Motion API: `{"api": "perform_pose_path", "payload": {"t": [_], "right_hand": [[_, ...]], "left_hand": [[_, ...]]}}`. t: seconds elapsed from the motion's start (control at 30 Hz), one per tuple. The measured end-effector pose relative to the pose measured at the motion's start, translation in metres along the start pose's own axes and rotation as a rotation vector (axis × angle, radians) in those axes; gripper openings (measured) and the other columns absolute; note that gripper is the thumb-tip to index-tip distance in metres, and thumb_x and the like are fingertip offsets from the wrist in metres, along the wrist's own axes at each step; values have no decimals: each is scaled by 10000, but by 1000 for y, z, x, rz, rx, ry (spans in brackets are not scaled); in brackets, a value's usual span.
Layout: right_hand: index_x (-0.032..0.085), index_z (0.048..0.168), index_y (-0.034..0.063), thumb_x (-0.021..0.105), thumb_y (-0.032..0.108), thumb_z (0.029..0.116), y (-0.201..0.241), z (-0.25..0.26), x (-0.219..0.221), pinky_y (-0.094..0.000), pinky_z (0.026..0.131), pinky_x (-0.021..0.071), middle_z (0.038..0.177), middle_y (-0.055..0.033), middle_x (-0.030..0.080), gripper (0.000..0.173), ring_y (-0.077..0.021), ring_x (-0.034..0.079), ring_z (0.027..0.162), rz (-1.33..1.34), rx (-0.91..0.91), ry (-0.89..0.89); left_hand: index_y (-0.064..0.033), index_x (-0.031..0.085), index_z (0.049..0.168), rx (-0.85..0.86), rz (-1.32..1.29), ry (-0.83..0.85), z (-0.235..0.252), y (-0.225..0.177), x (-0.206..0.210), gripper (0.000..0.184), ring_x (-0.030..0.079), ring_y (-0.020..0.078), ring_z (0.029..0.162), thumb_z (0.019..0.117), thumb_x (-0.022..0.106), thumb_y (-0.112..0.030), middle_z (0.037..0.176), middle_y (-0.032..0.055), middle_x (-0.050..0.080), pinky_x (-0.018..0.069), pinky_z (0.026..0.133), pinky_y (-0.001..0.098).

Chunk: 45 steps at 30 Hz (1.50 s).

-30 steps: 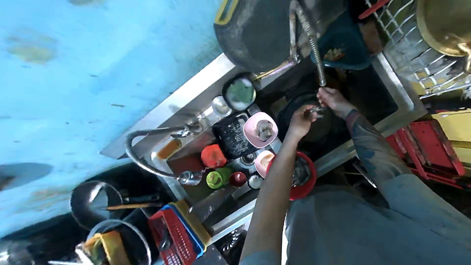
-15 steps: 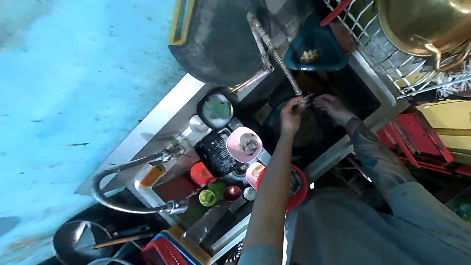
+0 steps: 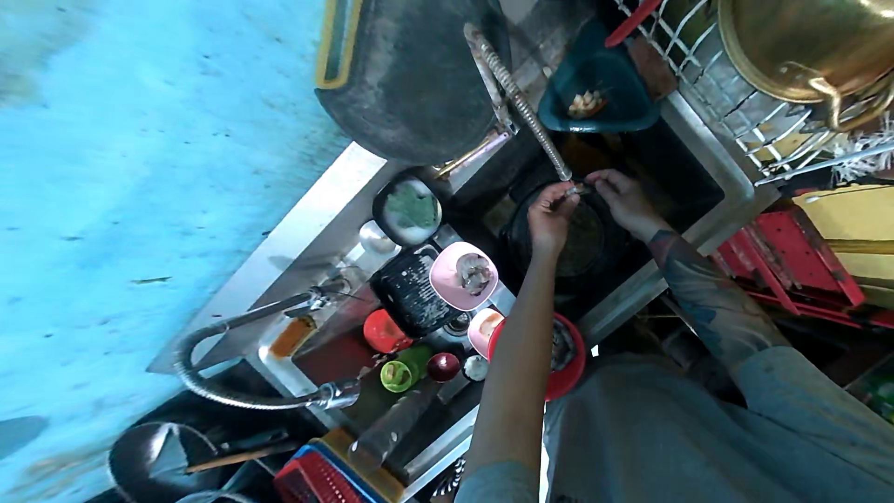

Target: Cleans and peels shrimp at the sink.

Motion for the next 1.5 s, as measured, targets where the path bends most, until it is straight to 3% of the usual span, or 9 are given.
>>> {"api": "perform_pose_path", "payload": {"t": [0.2,0.4,0.67,0.93,1.0,1.1,1.23,1.37,1.5], "right_hand": [[643,1348,109,454,242,1101,6,0,8,-363,1105,485,1381,-44,639,338,-133,585,1292,-37,-88,56],[686,1295,129,490,261,1091,5,1,12,-370,1175,419,1449,-9,597,312,-139,503,1390,-78,-132,43],[683,1302,129,486,249,1094,10,1,8,-377,1129,457,1347,-54,650,310,-176,549,1330,-49,-146,-44],[751,1230,204,536,388,1069,12,2,13,-491,1204,339,1390,60,644,326,-183,474,1408,-302,-276,-46],[762,1198,197,554,385,1062,14,2,13,-493,1179,352,1344,55,671,312,-172,511,1367,-316,-290,-73],[759,1155,164,622,361,1033,17,-2,10,-425,1109,460,1224,-9,706,269,-173,599,1245,-254,-233,-133],[687,1226,97,625,301,1032,15,-4,7,-375,1010,538,1169,-71,703,287,-163,656,1130,-128,-175,-134],[666,1265,72,594,242,1053,17,-6,6,-340,1001,551,1170,-63,712,281,-132,671,1117,-68,-202,-138],[679,1268,76,544,209,1073,16,-7,6,-338,1052,530,1229,-52,705,272,-125,647,1187,-70,-229,-133]], "left_hand": [[6,683,1176,-31,-8,-7,1,2,-2,270,718,168,959,916,747,-35,1063,104,738,611,879,341],[11,680,1159,-31,-34,-15,0,-1,-3,261,713,170,979,908,749,-11,1086,107,731,603,899,333],[13,667,1129,-10,-65,-34,3,-6,-5,253,712,190,994,894,762,3,1109,116,712,614,902,349],[1,673,1152,-18,19,-65,2,-2,-14,259,698,165,984,914,758,-55,1081,103,713,599,886,329],[-2,677,1144,-4,35,-57,1,-2,-14,256,695,162,997,910,764,-61,1071,97,713,595,893,325],[1,689,1137,15,22,-26,0,-4,-11,247,701,156,984,908,764,-53,1058,93,723,598,891,328],[10,692,1144,11,-20,-16,0,-9,-6,248,703,148,969,908,756,-33,1047,92,729,596,889,322],[13,689,1151,4,-41,-12,2,-7,-5,259,708,158,959,906,761,-32,1048,99,731,601,885,329],[7,692,1139,4,-17,-27,1,-9,-4,249,710,146,923,906,764,-41,1021,88,734,605,859,315]]}}
Point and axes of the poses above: each hand's wrist, its own z-axis towards the middle knuckle, its own x-axis out of the palm, y = z × x, the point moved 4 cm from there along z, towards the middle knuckle
